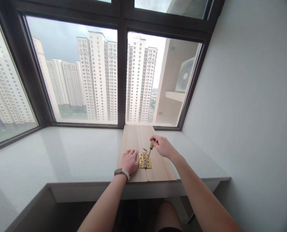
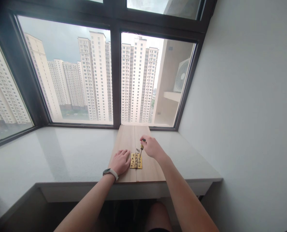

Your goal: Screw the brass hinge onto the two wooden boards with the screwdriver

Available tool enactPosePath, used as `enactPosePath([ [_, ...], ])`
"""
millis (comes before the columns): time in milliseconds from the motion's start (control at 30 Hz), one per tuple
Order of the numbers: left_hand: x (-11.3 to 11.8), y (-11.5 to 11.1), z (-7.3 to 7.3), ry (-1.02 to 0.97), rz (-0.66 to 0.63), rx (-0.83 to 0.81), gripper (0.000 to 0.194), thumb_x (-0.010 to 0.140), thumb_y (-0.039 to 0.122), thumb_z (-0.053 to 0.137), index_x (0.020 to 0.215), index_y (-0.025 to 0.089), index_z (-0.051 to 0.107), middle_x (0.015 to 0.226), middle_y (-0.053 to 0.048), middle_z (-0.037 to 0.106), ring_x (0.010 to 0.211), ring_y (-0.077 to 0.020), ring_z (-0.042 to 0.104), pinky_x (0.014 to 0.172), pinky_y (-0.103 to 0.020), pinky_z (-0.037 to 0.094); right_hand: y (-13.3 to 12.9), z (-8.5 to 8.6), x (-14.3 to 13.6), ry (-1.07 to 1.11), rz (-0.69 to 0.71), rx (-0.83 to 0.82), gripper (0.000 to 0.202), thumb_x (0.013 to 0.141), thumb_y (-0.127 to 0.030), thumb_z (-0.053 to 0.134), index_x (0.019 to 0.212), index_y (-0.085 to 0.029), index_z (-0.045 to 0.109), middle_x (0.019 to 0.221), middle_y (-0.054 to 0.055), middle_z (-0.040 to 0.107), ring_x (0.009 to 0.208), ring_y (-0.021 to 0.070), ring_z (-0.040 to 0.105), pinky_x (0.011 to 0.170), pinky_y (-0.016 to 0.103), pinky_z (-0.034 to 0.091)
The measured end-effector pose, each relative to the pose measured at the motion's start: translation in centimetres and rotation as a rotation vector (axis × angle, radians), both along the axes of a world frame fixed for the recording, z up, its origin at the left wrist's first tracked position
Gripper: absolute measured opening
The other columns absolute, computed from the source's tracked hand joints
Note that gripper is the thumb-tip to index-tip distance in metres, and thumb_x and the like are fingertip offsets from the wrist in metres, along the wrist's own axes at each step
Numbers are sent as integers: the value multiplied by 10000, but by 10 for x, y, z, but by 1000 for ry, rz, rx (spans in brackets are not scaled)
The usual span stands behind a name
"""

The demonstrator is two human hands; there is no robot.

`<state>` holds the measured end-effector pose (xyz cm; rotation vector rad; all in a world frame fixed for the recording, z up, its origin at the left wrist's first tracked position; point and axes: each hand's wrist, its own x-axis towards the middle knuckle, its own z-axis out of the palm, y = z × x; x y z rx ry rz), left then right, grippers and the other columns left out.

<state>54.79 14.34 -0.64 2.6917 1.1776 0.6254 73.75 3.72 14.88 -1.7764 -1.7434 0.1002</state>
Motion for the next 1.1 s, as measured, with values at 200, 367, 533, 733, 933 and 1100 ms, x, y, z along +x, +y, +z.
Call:
enactPosePath([
  [200, -1, 0, -1, -5, 7, 4, 489, 1050, 459, 368, 1474, 286, 538, 1537, -68, 542, 1416, -301, 414, 1162, -472, 348, 1, 2, 3, 15, -2, -28, 195, 948, -200, 566, 1092, -223, 696, 842, 27, 728, 764, 178, 664, 741, 284, 457],
  [367, -1, -1, 2, 7, -1, -16, 512, 1054, 459, 349, 1504, 283, 517, 1560, -71, 517, 1434, -301, 387, 1177, -474, 332, 0, 0, -4, -89, -54, 72, 61, 949, -276, 611, 944, -237, 657, 798, 9, 691, 723, 179, 625, 698, 285, 421],
  [533, 0, -2, 3, 8, 0, -17, 511, 1051, 450, 348, 1507, 289, 515, 1555, -69, 522, 1433, -303, 387, 1179, -472, 328, 1, -4, -8, -99, -82, 150, 163, 943, -330, 644, 823, -225, 607, 819, 24, 673, 730, 184, 608, 697, 294, 423],
  [733, 0, -2, 3, 1, 1, 3, 508, 1044, 458, 358, 1482, 272, 536, 1536, -78, 542, 1417, -312, 406, 1158, -480, 352, 1, -5, -8, 40, 22, 119, 90, 947, -236, 580, 978, -227, 664, 839, 11, 705, 723, 172, 661, 734, 288, 476],
  [933, 0, -2, 4, 23, 9, -18, 507, 1040, 450, 366, 1495, 290, 523, 1556, -70, 523, 1435, -303, 390, 1171, -468, 334, 0, 0, -4, 126, 28, 2, 227, 966, -196, 504, 1100, -224, 685, 771, 12, 713, 722, 176, 695, 733, 284, 494],
  [1100, 0, 0, 1, -5, -2, -1, 501, 1039, 456, 371, 1476, 278, 539, 1536, -76, 540, 1421, -308, 406, 1160, -473, 349, 1, -3, -3, 0, -66, 138, 179, 908, -367, 647, 801, -234, 592, 753, 10, 681, 687, 183, 622, 669, 296, 442],
])
